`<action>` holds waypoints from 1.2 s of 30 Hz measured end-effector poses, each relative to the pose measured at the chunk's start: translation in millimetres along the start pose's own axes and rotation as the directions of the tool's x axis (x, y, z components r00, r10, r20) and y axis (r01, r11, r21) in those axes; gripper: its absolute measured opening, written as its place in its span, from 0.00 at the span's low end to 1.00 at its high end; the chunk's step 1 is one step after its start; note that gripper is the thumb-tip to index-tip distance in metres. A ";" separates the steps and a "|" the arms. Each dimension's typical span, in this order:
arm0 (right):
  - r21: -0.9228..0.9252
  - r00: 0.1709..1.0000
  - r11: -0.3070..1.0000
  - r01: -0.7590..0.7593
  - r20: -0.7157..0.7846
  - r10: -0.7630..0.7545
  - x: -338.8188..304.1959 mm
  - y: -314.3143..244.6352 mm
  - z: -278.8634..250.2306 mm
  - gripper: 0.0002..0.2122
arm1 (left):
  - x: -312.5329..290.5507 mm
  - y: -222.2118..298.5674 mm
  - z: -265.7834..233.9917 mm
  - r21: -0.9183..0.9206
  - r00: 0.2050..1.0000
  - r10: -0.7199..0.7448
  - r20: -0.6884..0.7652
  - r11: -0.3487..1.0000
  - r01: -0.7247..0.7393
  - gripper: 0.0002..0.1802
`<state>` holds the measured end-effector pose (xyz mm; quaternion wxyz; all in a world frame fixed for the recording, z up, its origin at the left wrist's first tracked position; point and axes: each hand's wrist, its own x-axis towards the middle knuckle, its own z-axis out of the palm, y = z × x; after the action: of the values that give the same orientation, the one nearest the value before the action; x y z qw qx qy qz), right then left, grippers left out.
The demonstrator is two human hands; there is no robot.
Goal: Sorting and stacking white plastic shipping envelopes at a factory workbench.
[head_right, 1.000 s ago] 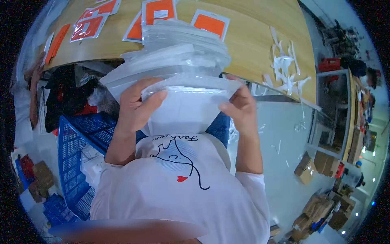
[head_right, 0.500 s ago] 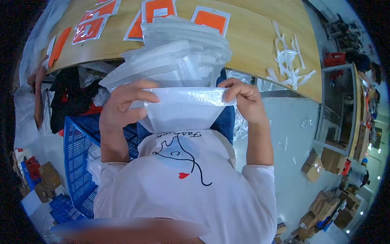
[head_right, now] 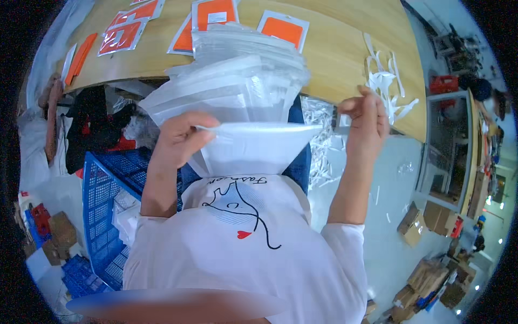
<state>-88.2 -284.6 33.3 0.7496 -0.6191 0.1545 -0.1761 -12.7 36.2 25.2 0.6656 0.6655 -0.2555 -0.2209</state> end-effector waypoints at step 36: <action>-0.644 0.635 -0.145 0.751 0.765 -0.107 99.4 95.2 -12.9 0.23 | -62.1 -47.5 4.0 0.095 0.842 -0.150 -0.519 0.968 0.231 0.37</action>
<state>1.4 -324.8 -64.0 0.0164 -0.9749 -0.1873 -0.1193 -61.0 71.7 -25.2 0.6305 0.7715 -0.0198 -0.0829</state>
